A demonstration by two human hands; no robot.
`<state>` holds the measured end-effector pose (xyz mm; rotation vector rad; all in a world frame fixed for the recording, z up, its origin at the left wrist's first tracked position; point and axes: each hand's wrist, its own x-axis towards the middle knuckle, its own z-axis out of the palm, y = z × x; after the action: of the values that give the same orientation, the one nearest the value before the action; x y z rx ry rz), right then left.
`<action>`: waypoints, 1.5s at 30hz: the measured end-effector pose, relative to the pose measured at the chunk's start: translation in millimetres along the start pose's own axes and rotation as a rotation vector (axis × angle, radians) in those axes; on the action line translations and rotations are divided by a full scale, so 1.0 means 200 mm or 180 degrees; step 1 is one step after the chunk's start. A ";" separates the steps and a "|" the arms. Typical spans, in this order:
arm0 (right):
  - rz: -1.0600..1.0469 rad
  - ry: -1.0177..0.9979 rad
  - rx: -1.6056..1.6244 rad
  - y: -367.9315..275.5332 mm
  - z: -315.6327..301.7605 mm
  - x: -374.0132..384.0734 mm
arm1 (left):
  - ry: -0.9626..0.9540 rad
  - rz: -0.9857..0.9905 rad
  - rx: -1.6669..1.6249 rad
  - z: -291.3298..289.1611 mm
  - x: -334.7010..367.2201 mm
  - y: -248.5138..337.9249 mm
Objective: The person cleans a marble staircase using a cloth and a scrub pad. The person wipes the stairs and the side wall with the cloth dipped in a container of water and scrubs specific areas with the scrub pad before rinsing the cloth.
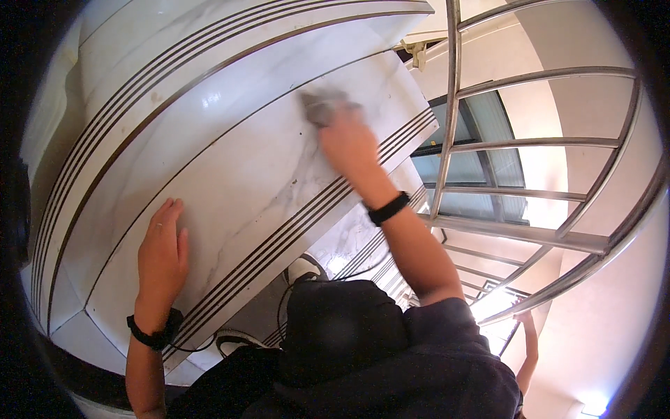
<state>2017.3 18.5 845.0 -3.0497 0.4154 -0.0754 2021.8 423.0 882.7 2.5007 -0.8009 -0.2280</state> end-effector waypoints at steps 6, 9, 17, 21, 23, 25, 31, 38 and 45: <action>-0.0882 -0.0541 0.0376 -0.72 -0.11 -0.16 | 0.0041 -0.0081 -0.0140 0.01 -0.01 0.00; -0.1866 -0.0344 0.0395 -0.68 -0.13 -0.18 | 0.0007 -0.0212 -0.0182 0.01 -0.01 0.00; -0.1839 -0.0035 0.0830 0.15 -0.07 0.27 | -0.0005 -0.0395 -0.0037 0.01 -0.01 0.00; -0.0652 0.0513 0.0562 0.69 -0.04 0.40 | 0.0011 -0.0273 0.0032 0.01 0.01 0.03; -0.0135 0.0773 0.0208 0.96 0.02 0.37 | 0.0003 -0.0330 -0.0038 0.00 0.01 0.04; 0.0336 0.0732 0.0023 1.06 0.05 0.29 | 0.0078 -0.0235 0.0008 0.01 0.01 0.03; 0.1213 0.0552 -0.0499 1.01 0.05 0.11 | -0.0030 -0.0202 -0.0011 0.03 0.00 0.01; 0.0705 0.0072 -0.0596 0.38 -0.11 -0.10 | -0.0033 -0.0023 0.0007 0.03 -0.01 0.01; -0.0888 -0.0207 0.0541 -0.62 -0.03 -0.26 | 0.0015 -0.0082 -0.0057 0.01 -0.03 -0.01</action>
<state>1999.7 151.2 858.0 -2.9095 -0.0221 -0.0229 2017.0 426.9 880.0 2.4950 -0.7618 -0.2373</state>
